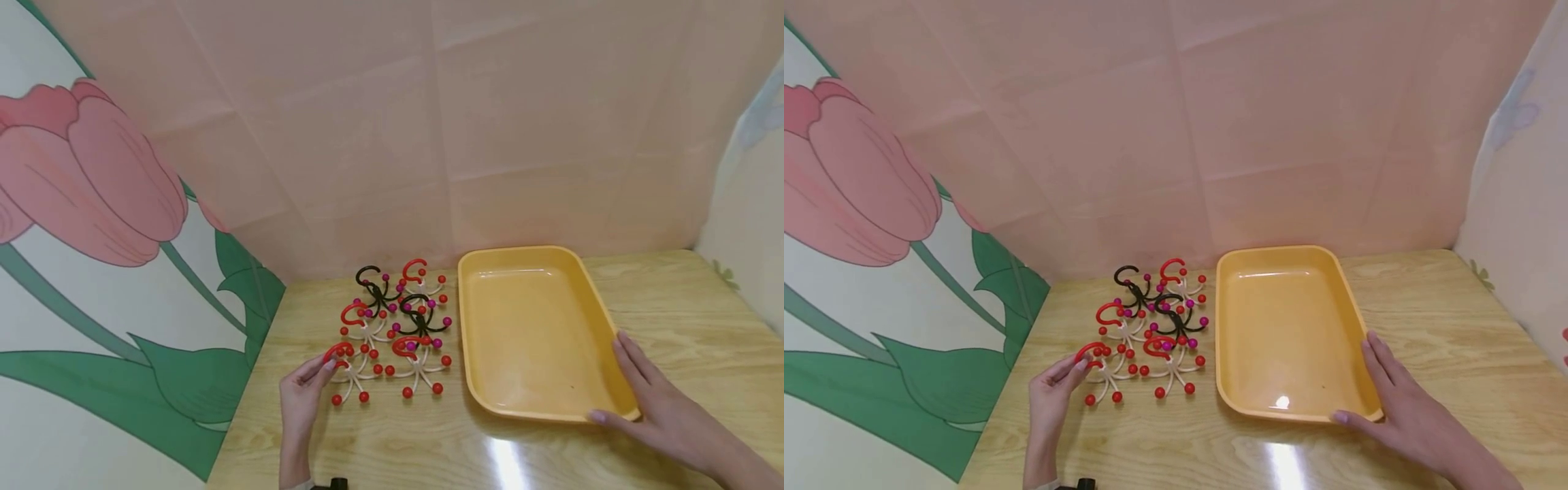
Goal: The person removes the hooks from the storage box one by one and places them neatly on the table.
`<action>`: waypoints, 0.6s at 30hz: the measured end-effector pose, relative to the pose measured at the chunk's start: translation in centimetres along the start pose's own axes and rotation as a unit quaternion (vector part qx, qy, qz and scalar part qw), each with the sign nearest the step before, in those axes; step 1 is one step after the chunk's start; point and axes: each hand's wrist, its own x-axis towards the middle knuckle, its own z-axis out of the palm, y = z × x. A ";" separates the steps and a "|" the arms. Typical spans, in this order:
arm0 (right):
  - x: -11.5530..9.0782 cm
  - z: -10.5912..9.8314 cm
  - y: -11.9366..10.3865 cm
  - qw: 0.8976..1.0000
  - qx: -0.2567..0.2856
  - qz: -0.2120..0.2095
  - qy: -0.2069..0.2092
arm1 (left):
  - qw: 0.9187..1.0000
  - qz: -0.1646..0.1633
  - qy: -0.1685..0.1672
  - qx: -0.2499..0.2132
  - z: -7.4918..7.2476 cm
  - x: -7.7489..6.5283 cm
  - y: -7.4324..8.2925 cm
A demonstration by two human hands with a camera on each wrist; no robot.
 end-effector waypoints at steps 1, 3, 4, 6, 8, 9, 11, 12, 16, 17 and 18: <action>0.0 0.0 0.0 1.000 -0.001 -0.002 0.000 | 1.000 0.002 0.001 0.001 0.0 0.0 0.0; 0.0 0.0 0.1 1.000 0.001 -0.007 0.001 | 1.000 0.002 0.002 0.007 0.0 0.0 -0.1; 0.0 0.1 0.1 1.000 0.005 -0.009 0.001 | 1.000 0.000 0.001 0.009 0.0 0.0 -0.2; -0.1 0.1 0.3 1.000 0.019 -0.014 0.000 | 1.000 -0.004 0.001 0.019 -0.1 0.0 -0.1; -0.1 -0.1 0.6 0.999 0.041 -0.019 -0.006 | 0.999 -0.005 0.001 0.034 -0.1 -0.1 -0.1; -0.1 -0.2 0.8 0.998 0.050 -0.021 -0.009 | 0.999 -0.004 0.002 0.047 -0.2 -0.1 0.0; -0.1 -0.7 1.1 0.997 0.079 -0.017 -0.022 | 0.997 0.005 0.006 0.073 -0.5 0.0 0.4; 0.0 -1.0 1.2 0.995 0.094 -0.011 -0.028 | 0.996 0.010 0.008 0.085 -0.7 0.1 0.6; 0.7 -2.7 1.3 0.994 0.109 0.017 -0.011 | 0.991 0.035 0.007 0.128 -1.6 0.9 2.0; 1.1 -3.2 1.1 0.995 0.099 0.025 0.003 | 0.990 0.037 0.003 0.135 -1.9 1.2 2.4; 1.5 -3.8 1.1 0.996 0.082 0.029 0.027 | 0.989 0.041 0.000 0.144 -2.1 1.5 2.8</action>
